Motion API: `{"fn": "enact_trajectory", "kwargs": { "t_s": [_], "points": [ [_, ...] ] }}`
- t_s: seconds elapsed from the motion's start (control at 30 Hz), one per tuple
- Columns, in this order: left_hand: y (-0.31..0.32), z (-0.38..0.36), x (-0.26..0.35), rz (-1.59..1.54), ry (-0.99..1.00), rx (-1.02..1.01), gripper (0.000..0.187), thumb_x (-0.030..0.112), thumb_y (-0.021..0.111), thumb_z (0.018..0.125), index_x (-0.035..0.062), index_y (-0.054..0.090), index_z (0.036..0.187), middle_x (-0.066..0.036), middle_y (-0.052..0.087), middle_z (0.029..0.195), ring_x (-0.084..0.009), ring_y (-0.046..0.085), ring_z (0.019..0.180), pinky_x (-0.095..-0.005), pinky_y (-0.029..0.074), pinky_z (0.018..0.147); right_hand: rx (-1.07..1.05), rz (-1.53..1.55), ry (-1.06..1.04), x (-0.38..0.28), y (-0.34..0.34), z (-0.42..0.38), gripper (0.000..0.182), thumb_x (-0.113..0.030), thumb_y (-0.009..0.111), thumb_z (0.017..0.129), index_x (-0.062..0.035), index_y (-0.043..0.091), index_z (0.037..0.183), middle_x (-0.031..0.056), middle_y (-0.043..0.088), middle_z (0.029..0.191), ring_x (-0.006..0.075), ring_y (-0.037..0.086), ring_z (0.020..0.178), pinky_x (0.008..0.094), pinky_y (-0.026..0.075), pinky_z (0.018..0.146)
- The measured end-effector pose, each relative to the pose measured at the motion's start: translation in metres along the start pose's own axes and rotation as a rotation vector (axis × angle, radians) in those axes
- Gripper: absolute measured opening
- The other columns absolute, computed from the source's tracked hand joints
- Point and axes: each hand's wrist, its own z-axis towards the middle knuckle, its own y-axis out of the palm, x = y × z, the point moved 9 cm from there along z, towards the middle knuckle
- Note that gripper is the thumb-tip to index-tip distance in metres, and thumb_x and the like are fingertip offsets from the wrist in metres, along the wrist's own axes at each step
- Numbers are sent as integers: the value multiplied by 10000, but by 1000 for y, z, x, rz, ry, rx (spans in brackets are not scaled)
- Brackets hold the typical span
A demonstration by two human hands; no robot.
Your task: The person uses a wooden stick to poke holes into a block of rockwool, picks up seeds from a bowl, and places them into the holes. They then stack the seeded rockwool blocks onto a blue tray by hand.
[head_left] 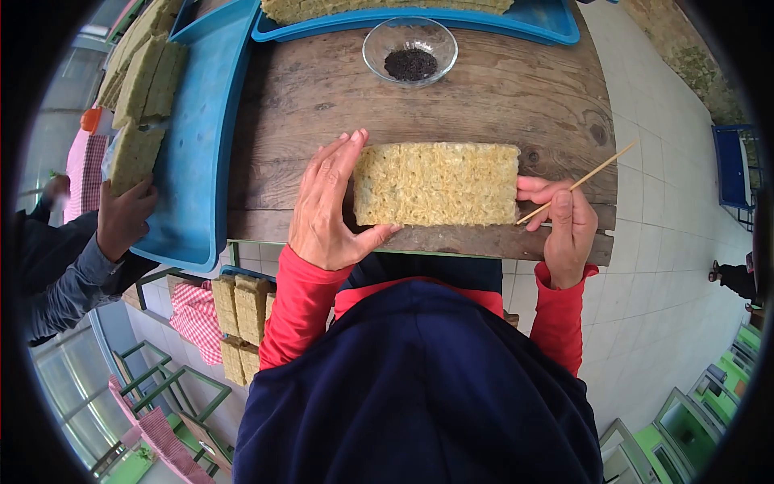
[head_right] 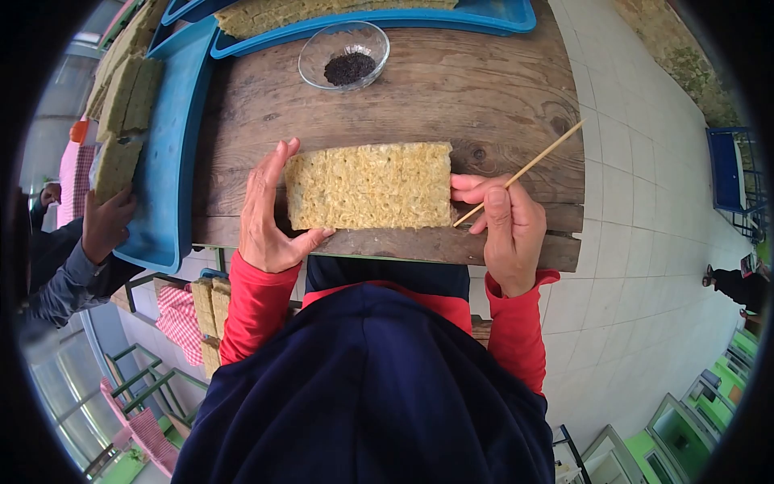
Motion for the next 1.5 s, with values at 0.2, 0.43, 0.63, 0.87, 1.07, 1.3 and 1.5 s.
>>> {"fn": "enact_trajectory", "kwargs": {
  "t_s": [0.2, 0.43, 0.63, 0.87, 1.07, 1.3, 1.5],
  "points": [
    [-2, 0, 1, -3, 17, 22, 1017, 214, 822, 449, 9, 342, 1322, -147, 462, 1287, -342, 435, 1176, -449, 322, 1012, -9, -31, -4, -1, 1, 1, 350, -230, 375, 964, 27, 559, 813, 182, 651, 913, 150, 631, 708, 199, 448, 497],
    [-4, 0, 0, -39, 4, 36, 994, 216, 816, 445, 18, 370, 1312, -145, 493, 1238, -333, 447, 1159, -446, 340, 997, -12, -55, -5, 1, 1, 0, 366, -233, 362, 968, 37, 545, 803, 200, 641, 924, 158, 627, 690, 200, 441, 502],
    [-4, 0, 0, -33, 0, 26, 992, 219, 813, 451, 24, 369, 1316, -139, 499, 1232, -328, 446, 1162, -453, 337, 999, -20, -69, 11, 0, 2, 0, 365, -238, 355, 969, 38, 536, 814, 203, 638, 928, 174, 633, 713, 198, 441, 508],
    [-1, -2, -3, -38, 4, 19, 983, 209, 811, 466, 33, 360, 1321, -124, 481, 1263, -320, 435, 1178, -468, 322, 1008, -20, -70, 23, 3, 1, -1, 368, -239, 345, 970, 41, 531, 821, 212, 630, 932, 191, 640, 735, 200, 446, 507],
    [-1, -1, -3, -42, -2, 2, 987, 203, 811, 475, 42, 344, 1330, -116, 459, 1294, -305, 418, 1209, -479, 309, 1016, -17, -61, 11, 1, 1, 0, 364, -234, 343, 969, 40, 529, 816, 212, 628, 929, 204, 639, 728, 203, 445, 505],
    [-2, -1, -1, -19, 4, -2, 1014, 184, 817, 435, 8, 345, 1315, -133, 474, 1288, -343, 437, 1184, -443, 323, 1011, -15, -69, 18, 1, 1, -1, 362, -229, 341, 969, 40, 527, 814, 211, 628, 926, 196, 637, 725, 199, 443, 509],
    [0, -1, -3, -28, -10, -21, 986, 218, 810, 491, 49, 334, 1337, -109, 446, 1309, -300, 409, 1219, -476, 305, 1021, -14, -76, 20, 1, 2, -1, 357, -230, 342, 970, 38, 529, 826, 211, 632, 930, 183, 633, 715, 195, 441, 506]
  ]
}}
